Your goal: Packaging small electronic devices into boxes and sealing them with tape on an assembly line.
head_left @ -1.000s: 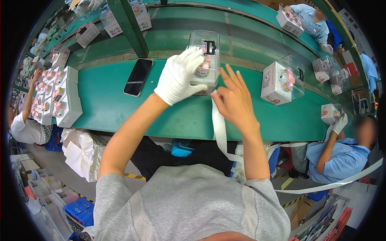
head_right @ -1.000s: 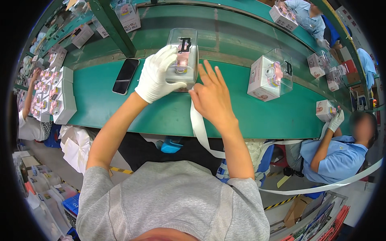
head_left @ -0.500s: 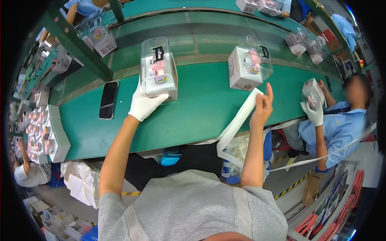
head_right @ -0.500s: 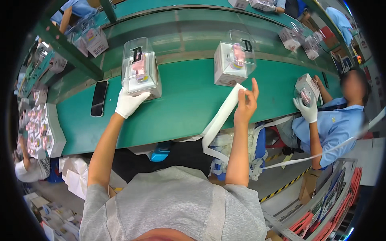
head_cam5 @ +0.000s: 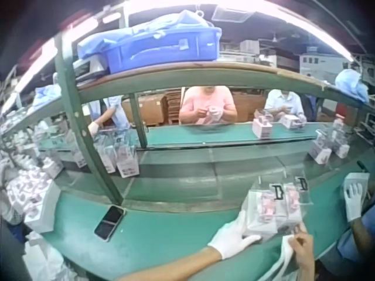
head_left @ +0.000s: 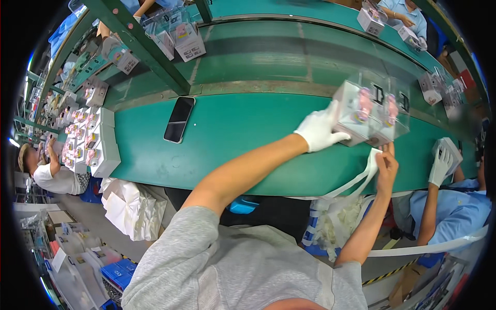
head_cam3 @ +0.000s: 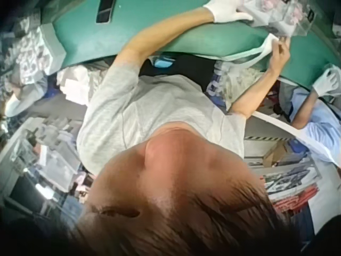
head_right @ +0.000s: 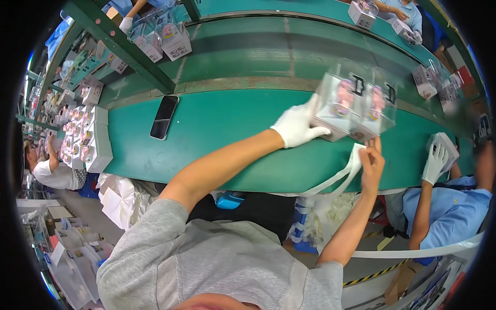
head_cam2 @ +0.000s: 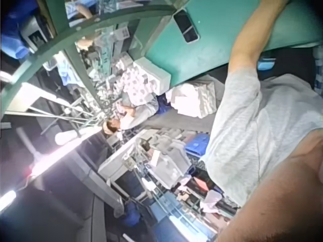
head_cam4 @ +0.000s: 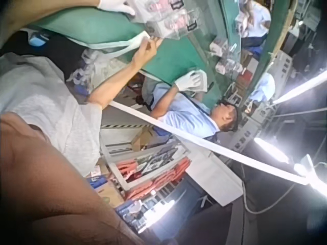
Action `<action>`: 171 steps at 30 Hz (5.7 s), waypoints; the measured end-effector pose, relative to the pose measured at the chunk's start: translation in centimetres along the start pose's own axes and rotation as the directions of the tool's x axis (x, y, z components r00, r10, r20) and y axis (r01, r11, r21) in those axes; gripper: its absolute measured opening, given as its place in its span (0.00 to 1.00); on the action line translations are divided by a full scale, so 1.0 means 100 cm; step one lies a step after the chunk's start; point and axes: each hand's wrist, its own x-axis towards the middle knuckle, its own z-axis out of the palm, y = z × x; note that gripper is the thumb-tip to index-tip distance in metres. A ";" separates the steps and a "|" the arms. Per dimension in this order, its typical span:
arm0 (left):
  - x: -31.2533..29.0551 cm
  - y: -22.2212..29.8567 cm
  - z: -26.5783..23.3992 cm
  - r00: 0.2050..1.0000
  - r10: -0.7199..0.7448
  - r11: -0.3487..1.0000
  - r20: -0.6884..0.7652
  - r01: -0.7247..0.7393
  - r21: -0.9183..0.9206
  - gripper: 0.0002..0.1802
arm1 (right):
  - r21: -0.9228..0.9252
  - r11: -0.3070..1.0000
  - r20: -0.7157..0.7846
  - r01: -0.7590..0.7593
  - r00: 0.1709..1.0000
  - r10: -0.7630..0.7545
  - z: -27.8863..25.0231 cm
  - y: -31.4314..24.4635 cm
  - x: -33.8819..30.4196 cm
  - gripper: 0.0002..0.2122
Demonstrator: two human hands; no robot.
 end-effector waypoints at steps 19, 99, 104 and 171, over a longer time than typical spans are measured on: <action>-0.006 -0.256 -0.289 0.722 -0.261 0.535 -0.641 0.661 0.526 0.19 | -0.246 0.968 -0.067 -0.039 0.998 0.023 0.065 -0.013 -0.050 0.08; -0.229 0.085 -0.109 0.777 -0.551 0.591 -0.306 0.104 -0.800 0.05 | 0.100 0.910 0.137 0.401 0.901 -0.412 0.273 -0.128 -0.074 0.06; -0.232 0.060 -0.103 0.723 -0.574 0.627 -0.385 0.085 -0.774 0.05 | 0.284 0.957 0.121 0.057 0.988 -0.095 0.297 -0.129 -0.079 0.03; -0.160 -0.058 -0.174 0.713 0.504 0.840 -0.488 -0.273 0.469 0.50 | -0.476 0.767 0.418 0.431 0.878 -0.234 0.265 -0.093 -0.006 0.10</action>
